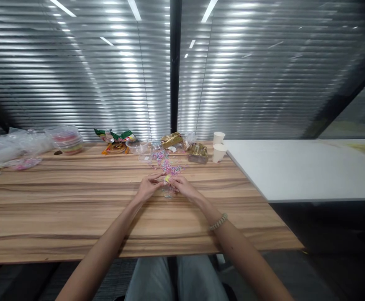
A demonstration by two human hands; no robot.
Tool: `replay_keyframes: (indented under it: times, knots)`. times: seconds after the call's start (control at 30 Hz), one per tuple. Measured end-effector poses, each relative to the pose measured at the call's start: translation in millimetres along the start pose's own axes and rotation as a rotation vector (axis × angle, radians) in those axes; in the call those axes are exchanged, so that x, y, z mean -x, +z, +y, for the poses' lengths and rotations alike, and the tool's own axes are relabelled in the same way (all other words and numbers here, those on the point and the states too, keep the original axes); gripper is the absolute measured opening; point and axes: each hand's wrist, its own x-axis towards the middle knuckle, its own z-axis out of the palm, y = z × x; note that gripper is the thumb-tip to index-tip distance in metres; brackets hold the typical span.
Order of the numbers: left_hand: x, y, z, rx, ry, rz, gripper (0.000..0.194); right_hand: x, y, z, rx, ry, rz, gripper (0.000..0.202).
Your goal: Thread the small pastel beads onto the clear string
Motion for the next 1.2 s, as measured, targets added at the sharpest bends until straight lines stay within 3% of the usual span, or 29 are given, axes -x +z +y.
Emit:
replay_keyframes:
  times: [0.27, 0.5, 0.6, 0.7, 0.87, 1.07, 1.2]
  knots:
    - [0.2, -2.2, -4.0, -0.136, -0.018, -0.127, 0.045, 0.2, -9.2, 4.0, 0.296, -0.098, -0.192, 0.041]
    - [-1.2, -10.0, 0.2, -0.178, 0.055, -0.250, 0.029, 5.3, -13.7, -6.4, 0.285, -0.056, -0.300, 0.038]
    - [-0.6, -11.0, 4.9, -0.197, 0.030, -0.280, 0.029, 5.9, -11.9, -7.4, 0.283, -0.044, -0.231, 0.037]
    - [0.3, -9.2, 9.8, -0.192, 0.000, -0.261, 0.033, 4.0, -8.0, -1.3, 0.248, -0.038, -0.107, 0.035]
    - [0.6, -6.2, 13.8, -0.255, 0.013, -0.196, 0.034, -1.9, -4.3, 15.6, 0.132, -0.006, -0.006, 0.031]
    - [4.6, -0.5, 25.7, -0.280, 0.177, -0.117, 0.027, -5.6, -3.4, 15.4, -0.165, 0.004, 0.059, 0.034]
    - [8.7, 5.7, 33.5, -0.101, 0.258, -0.126, 0.021, -4.2, 1.0, 6.7, -0.309, 0.010, 0.061, 0.038]
